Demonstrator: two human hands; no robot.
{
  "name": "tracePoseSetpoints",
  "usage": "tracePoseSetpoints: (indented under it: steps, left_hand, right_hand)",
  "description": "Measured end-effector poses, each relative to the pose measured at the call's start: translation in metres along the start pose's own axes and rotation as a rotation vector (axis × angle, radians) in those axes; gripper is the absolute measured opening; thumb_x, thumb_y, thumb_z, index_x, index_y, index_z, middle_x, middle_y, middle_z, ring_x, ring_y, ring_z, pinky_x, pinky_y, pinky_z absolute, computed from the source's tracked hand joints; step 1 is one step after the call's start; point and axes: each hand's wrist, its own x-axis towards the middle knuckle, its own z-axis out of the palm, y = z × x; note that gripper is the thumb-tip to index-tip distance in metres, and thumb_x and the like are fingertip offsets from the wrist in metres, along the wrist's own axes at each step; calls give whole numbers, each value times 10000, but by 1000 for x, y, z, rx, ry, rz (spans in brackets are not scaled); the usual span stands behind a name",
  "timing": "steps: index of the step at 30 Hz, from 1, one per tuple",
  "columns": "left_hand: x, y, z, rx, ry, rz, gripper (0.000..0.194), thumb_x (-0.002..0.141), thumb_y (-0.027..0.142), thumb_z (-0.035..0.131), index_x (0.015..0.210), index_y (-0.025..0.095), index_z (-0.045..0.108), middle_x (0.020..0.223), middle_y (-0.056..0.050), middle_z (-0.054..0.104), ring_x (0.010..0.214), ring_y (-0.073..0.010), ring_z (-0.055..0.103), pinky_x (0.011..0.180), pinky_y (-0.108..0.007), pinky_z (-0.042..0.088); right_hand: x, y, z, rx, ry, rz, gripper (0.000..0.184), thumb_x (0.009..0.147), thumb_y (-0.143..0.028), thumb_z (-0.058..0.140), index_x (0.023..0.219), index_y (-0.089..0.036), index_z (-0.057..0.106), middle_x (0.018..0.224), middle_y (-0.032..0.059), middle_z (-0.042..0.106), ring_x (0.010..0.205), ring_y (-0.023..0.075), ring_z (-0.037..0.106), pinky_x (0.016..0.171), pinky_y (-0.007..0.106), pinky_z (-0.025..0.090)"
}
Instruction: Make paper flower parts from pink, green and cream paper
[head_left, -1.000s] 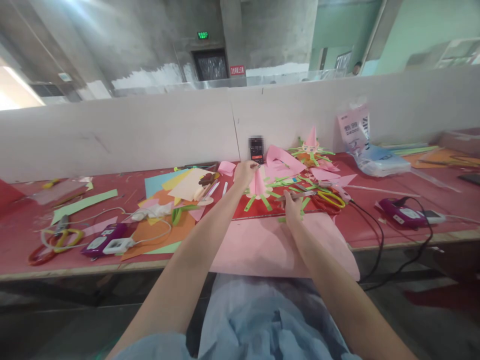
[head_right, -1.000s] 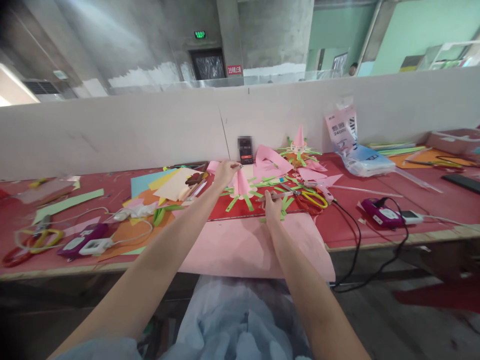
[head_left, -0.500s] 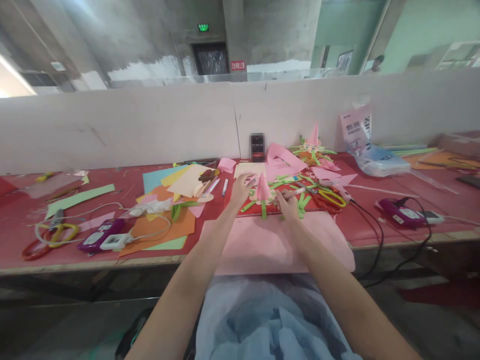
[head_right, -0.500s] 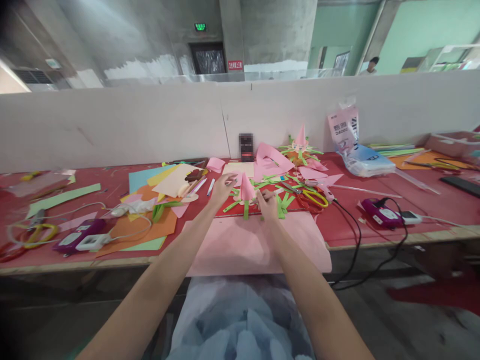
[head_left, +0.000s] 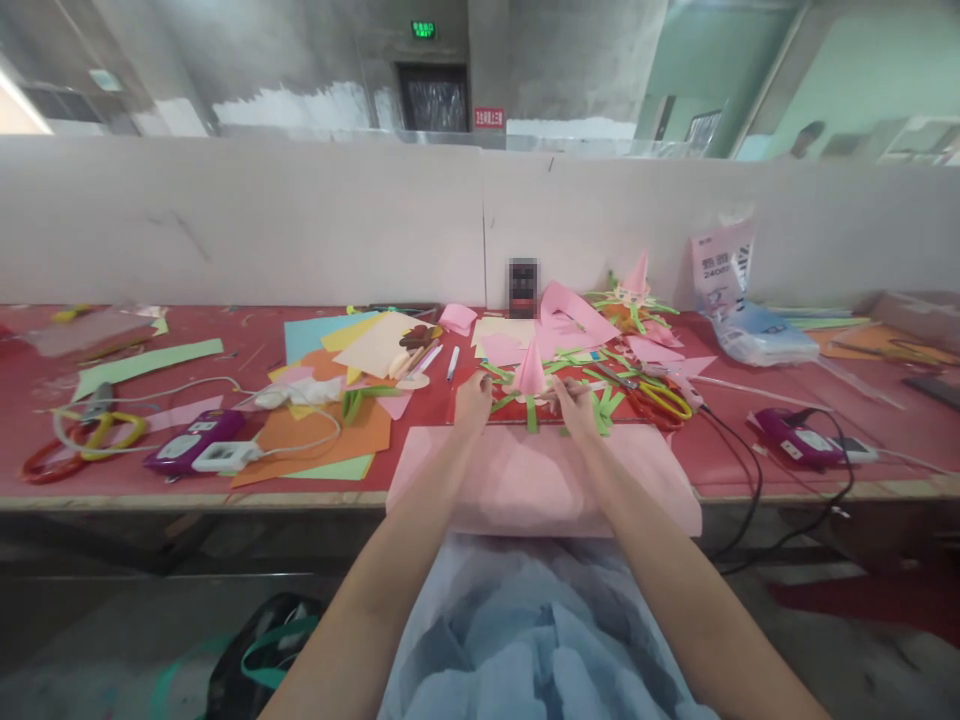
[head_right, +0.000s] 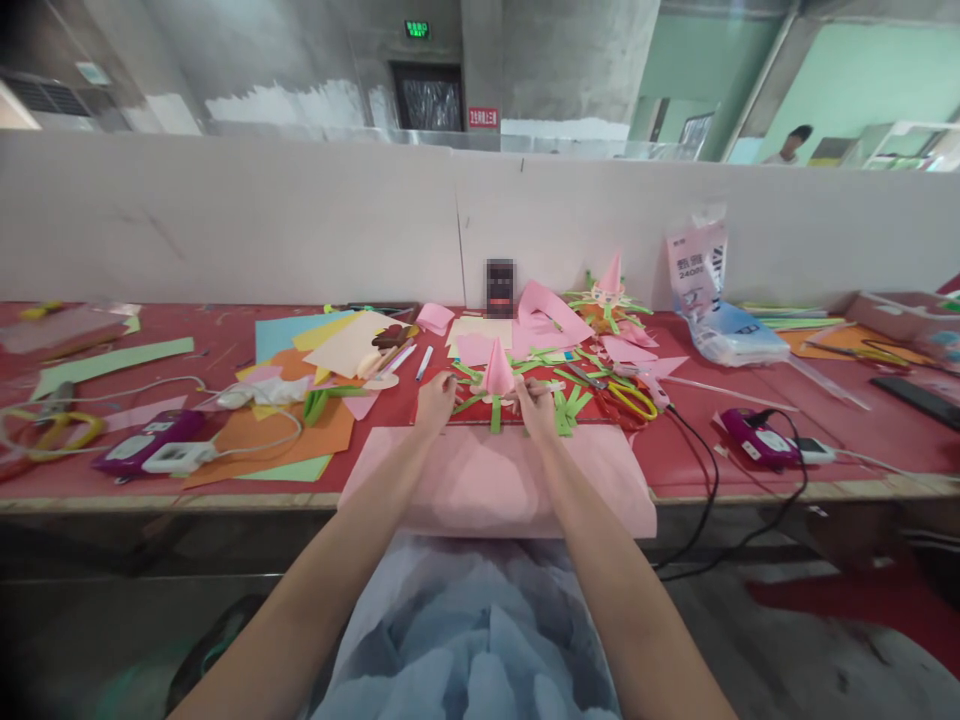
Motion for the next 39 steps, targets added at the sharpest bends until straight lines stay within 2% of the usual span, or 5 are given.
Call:
tracePoseSetpoints:
  steps: [7,14,21,34,39]
  left_hand:
    - [-1,1,5,-110,-75,-53,241,876,203,362,977,188,581,759,-3,677,478,-101,605,471,-198,459]
    - [2,-5,7,88,-42,162,202,843,165,445,902,207,634,880,-18,709,880,-156,654,802,-252,492]
    - [4,-6,10,149,-70,163,253,854,159,411,956,212,636,958,-25,706,947,-170,636,858,-268,471]
    - [1,-4,5,94,-54,131,290,789,27,414,910,196,617,1012,-30,695,1004,-154,616,924,-282,450]
    - [2,-5,0,107,51,84,358,762,1,402,997,177,608,1077,-53,671,1060,-175,594,954,-316,440]
  right_hand:
    - [0,1,-1,-30,37,-4,363,759,-544,548,610,-223,466,405,-48,478,368,106,434,442,253,393]
    - [-5,-1,2,-104,58,-23,366,820,-538,422,628,-229,457,371,-49,424,345,115,421,398,243,343]
    - [-6,2,3,-281,-27,-96,334,833,-539,380,700,-239,446,455,-27,508,495,164,571,468,252,391]
    - [0,8,3,-166,-21,37,399,778,-627,415,652,-250,449,404,-35,473,376,142,448,405,265,325]
    - [5,14,1,-38,17,92,365,782,-584,420,628,-254,442,423,-28,491,363,139,402,397,280,312]
